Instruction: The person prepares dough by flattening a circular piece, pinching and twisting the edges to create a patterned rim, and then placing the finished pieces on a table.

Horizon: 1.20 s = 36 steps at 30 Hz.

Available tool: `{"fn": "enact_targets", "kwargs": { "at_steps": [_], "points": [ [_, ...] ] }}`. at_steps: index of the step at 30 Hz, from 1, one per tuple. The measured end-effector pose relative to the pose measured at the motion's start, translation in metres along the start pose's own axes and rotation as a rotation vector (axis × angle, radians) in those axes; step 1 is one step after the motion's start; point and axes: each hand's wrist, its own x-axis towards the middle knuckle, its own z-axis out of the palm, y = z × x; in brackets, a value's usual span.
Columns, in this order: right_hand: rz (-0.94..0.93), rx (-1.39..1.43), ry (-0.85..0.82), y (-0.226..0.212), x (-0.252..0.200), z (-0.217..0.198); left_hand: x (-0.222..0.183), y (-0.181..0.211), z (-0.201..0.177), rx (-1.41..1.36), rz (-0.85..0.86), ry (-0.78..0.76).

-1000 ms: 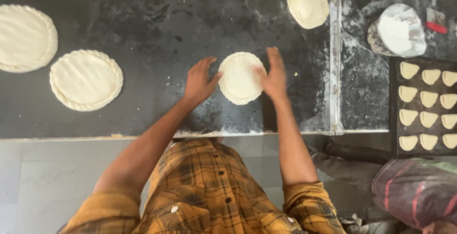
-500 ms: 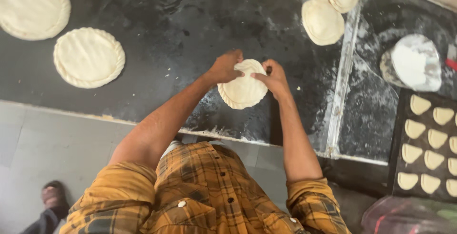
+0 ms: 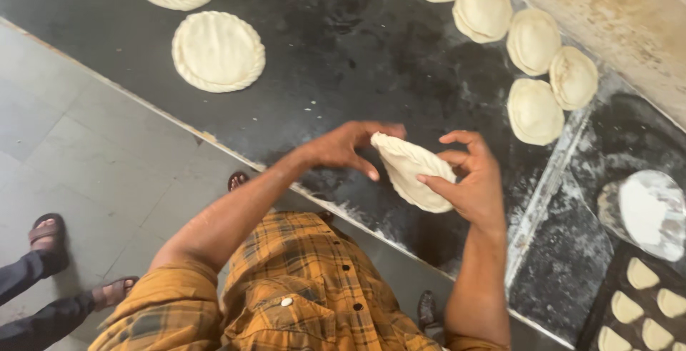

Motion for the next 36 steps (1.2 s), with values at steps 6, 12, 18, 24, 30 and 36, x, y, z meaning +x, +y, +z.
{"fn": "enact_targets", "kwargs": {
  "at_steps": [6,12,18,24,30,36],
  "points": [
    [0.062,0.259,-0.006,-0.047,0.030,0.040,-0.057,0.028,-0.029,-0.018,-0.209,0.198],
    [0.046,0.998,-0.343,0.009,0.110,0.190,-0.120,0.089,-0.112,0.029,-0.281,0.627],
    [0.301,0.681,-0.328,0.033,0.219,0.368,-0.213,0.113,-0.256,0.104,-0.481,0.994],
    [0.274,0.452,-0.519,0.015,0.369,0.498,-0.283,0.075,-0.395,-0.062,-0.215,1.270],
    [0.265,0.228,-0.544,-0.004,0.431,0.568,-0.307,0.070,-0.455,0.002,-0.220,1.439],
    [-0.387,-0.780,-0.108,-0.033,0.381,0.585,-0.310,0.109,-0.434,1.008,-0.547,1.527]
  ]
}}
